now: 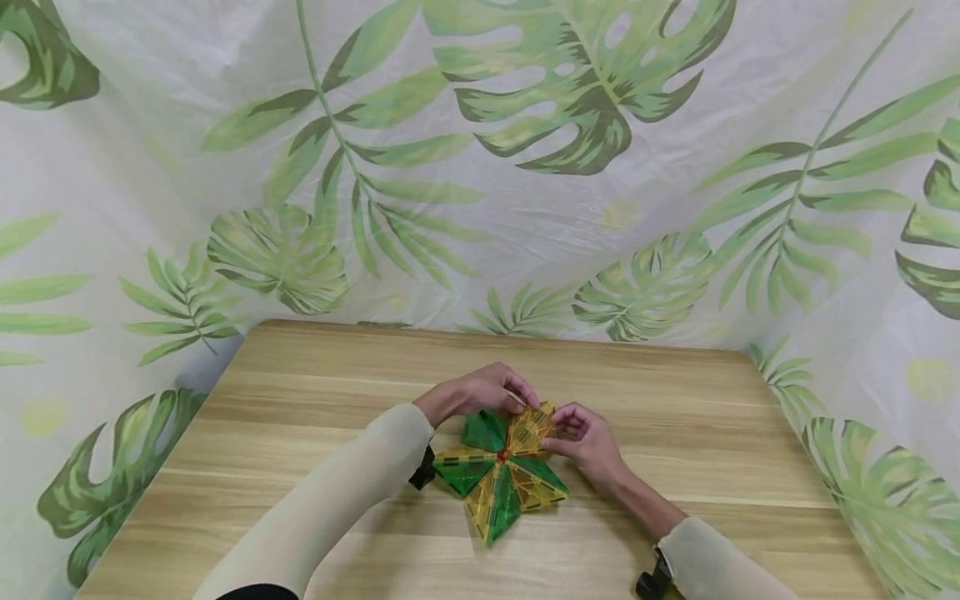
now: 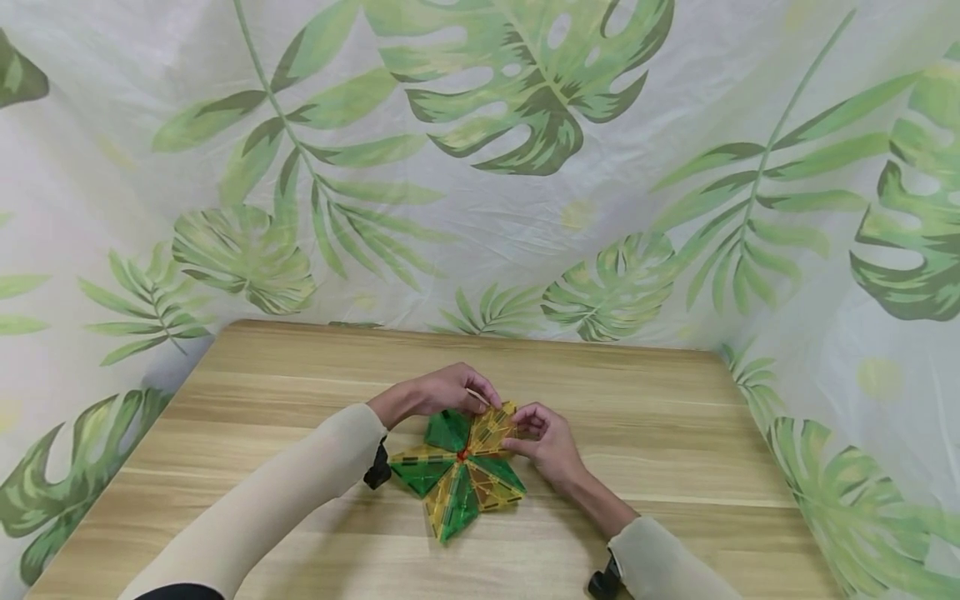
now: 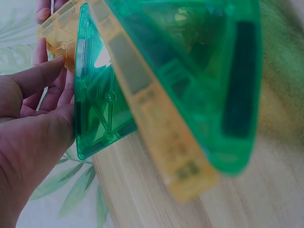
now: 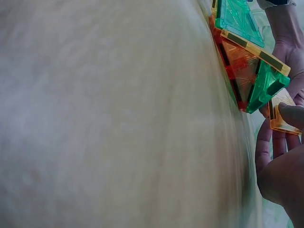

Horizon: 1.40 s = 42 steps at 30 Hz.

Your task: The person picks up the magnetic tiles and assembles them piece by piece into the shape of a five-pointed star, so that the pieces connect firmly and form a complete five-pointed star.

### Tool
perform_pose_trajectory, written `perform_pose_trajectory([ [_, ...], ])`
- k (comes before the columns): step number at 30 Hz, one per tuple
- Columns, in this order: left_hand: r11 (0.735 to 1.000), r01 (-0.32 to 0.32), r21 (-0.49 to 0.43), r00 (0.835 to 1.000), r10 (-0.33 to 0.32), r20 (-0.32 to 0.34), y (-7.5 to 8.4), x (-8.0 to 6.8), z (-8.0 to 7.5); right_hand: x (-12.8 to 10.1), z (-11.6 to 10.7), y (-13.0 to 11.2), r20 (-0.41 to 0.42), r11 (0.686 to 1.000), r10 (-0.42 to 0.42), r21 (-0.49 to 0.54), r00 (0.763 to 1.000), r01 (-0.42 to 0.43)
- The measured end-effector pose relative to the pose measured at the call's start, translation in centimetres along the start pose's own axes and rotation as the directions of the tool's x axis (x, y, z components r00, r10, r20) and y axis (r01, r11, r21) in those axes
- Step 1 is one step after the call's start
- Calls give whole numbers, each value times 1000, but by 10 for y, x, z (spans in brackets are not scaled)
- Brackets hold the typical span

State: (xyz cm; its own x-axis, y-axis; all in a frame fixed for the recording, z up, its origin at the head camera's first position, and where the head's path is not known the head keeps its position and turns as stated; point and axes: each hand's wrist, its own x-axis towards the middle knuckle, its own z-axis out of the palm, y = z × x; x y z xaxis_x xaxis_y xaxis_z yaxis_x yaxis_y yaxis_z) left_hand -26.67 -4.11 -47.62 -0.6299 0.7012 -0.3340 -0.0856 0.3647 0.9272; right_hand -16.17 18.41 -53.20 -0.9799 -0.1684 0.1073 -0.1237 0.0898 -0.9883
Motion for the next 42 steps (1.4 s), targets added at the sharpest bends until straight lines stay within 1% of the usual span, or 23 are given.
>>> perform_pose_trajectory([
  [4, 1000, 8, 10, 1000, -8, 9, 0, 0, 0, 1, 1, 1, -1, 1000, 5, -16, 1000, -5],
  [9, 998, 2, 61, 1000, -3, 20, 1, -1, 1, 0, 1, 2, -16, 996, 75, -41, 997, -75],
  [11, 996, -4, 86, 1000, 2, 25, 2, -2, 2, 0, 1, 3, -15, 994, 104, -42, 994, -105],
  [14, 992, -19, 123, 999, 14, 44, 5, -4, 3, 0, 1, 2, 0, 991, 126, -41, 992, -126],
  [18, 986, -24, 163, 997, 12, 77, 7, -5, 3, -1, -1, 2, 36, 989, 140, -63, 990, -137],
  [21, 984, -20, 175, 995, 2, 100, 7, -4, 4, -2, -2, 2, 61, 988, 145, -72, 988, -140],
  [26, 982, -29, 187, 991, 4, 134, 8, -2, 5, -3, -3, 3, 68, 987, 147, -75, 987, -142],
  [29, 981, -42, 187, 990, 15, 143, 9, -2, 4, -3, -4, 2, 70, 986, 152, -81, 986, -146],
  [33, 979, -80, 185, 990, 57, 126, 8, -4, 3, -3, -7, -1, 80, 985, 163, -73, 983, -158],
  [35, 979, -100, 179, 991, 82, 103, 7, -6, 2, -3, -10, -3, 92, 984, 171, -72, 981, -164],
  [37, 974, -134, 184, 990, 123, 70, 5, -8, 2, -4, -14, -5, 103, 982, 176, -87, 979, -167],
  [39, 961, -185, 206, 983, 183, 31, 2, -12, 1, -5, -20, -7, 118, 979, 179, -118, 977, -165],
  [40, 951, -213, 224, 976, 216, 11, 1, -14, 0, -6, -23, -8, 127, 978, 176, -136, 976, -159],
  [42, 923, -262, 283, 959, 281, -29, 0, -21, -1, -9, -30, -10, 137, 973, 163, -189, 977, -135],
])
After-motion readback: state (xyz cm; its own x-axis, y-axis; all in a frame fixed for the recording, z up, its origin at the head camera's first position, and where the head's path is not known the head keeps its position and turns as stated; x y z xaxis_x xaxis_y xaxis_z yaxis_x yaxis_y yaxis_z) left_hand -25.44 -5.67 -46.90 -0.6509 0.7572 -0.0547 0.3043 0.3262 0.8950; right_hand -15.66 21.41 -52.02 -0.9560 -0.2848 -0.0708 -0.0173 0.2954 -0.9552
